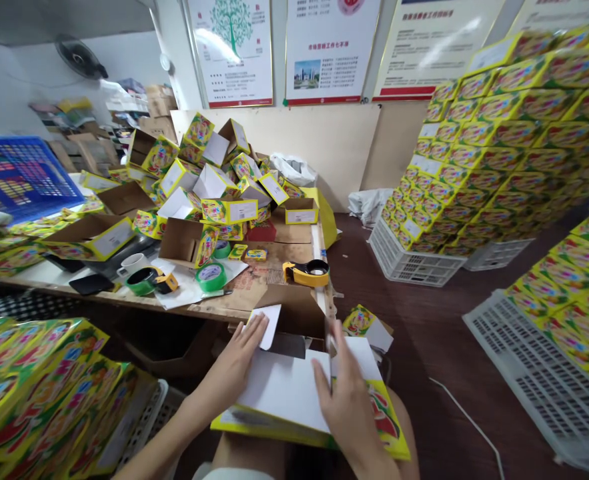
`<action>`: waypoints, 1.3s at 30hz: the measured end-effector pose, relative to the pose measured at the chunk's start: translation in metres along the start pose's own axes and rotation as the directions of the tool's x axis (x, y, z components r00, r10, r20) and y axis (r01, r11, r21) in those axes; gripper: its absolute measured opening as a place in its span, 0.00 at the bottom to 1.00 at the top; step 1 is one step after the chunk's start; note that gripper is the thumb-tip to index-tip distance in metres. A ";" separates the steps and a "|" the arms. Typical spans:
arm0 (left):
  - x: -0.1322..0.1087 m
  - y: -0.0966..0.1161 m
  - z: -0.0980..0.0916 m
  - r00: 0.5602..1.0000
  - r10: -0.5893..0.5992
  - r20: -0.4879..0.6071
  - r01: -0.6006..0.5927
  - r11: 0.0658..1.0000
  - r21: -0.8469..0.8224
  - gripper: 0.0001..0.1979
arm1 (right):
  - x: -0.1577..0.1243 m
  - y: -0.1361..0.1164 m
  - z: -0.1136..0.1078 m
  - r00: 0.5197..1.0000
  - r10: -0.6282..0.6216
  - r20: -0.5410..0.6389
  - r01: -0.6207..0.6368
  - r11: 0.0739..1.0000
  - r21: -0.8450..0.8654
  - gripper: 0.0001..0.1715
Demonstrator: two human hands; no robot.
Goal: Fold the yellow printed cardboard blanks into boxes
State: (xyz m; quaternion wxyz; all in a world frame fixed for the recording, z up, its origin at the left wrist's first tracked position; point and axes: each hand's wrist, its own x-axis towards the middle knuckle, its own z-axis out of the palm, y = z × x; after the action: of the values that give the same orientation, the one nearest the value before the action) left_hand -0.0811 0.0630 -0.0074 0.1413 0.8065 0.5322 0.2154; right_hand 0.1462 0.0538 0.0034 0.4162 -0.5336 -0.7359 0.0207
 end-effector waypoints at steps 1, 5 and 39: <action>0.002 0.003 0.000 0.999 0.027 0.019 -0.027 0.999 0.026 0.39 | -0.004 0.002 0.005 0.991 -0.046 0.126 0.044 0.999 0.022 0.34; 0.005 0.018 -0.006 0.988 0.130 0.082 -0.135 0.989 0.060 0.30 | -0.006 0.009 0.017 0.917 -0.144 0.371 0.129 0.990 0.064 0.25; -0.023 0.051 -0.045 0.918 -0.378 0.120 0.286 0.420 -0.862 0.42 | 0.046 0.025 -0.010 0.937 0.304 0.172 -0.338 0.665 0.665 0.24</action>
State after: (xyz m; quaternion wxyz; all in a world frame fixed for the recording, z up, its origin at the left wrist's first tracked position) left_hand -0.0706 0.0217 0.0506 0.5411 0.4927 0.5053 0.4572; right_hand 0.1685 0.0970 0.0251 0.5560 -0.4623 -0.5793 0.3762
